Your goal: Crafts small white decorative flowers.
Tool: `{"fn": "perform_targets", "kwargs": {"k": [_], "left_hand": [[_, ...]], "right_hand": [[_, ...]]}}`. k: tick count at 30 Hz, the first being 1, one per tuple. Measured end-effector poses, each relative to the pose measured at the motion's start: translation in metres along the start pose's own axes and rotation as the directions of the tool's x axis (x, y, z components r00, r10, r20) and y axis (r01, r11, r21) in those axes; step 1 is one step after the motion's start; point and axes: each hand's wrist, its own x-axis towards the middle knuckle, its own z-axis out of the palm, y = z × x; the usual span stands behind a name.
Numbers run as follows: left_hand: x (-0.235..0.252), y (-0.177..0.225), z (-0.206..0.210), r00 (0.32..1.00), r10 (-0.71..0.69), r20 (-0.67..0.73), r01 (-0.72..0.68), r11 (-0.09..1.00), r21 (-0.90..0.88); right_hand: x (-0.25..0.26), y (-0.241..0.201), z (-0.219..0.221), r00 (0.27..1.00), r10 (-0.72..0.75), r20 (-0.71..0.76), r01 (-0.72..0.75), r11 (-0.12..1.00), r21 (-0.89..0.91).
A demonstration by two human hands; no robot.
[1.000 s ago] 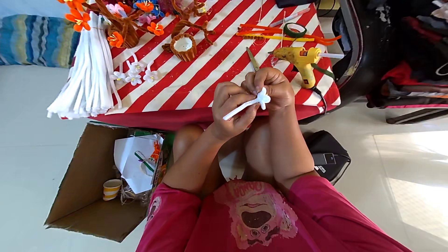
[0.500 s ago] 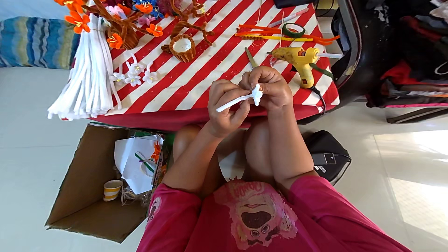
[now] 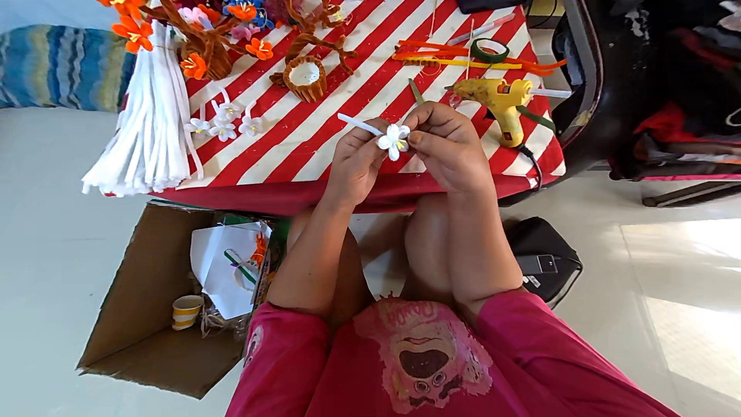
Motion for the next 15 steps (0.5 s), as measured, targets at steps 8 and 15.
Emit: {"fn": "perform_targets", "kwargs": {"k": [8, 15], "left_hand": [[-0.0009, 0.0007, -0.0039, 0.991, -0.120, 0.063, 0.131, 0.969, -0.209], [-0.0016, 0.0015, -0.0038, 0.974, -0.166, 0.153, 0.206, 0.930, -0.303]], "right_hand": [[-0.0050, -0.0083, 0.0071, 0.956, -0.293, 0.011, 0.272, 0.873, -0.404], [-0.0035, -0.0070, 0.0066, 0.910, -0.371, 0.183, 0.392, 0.633, -0.668]]}}
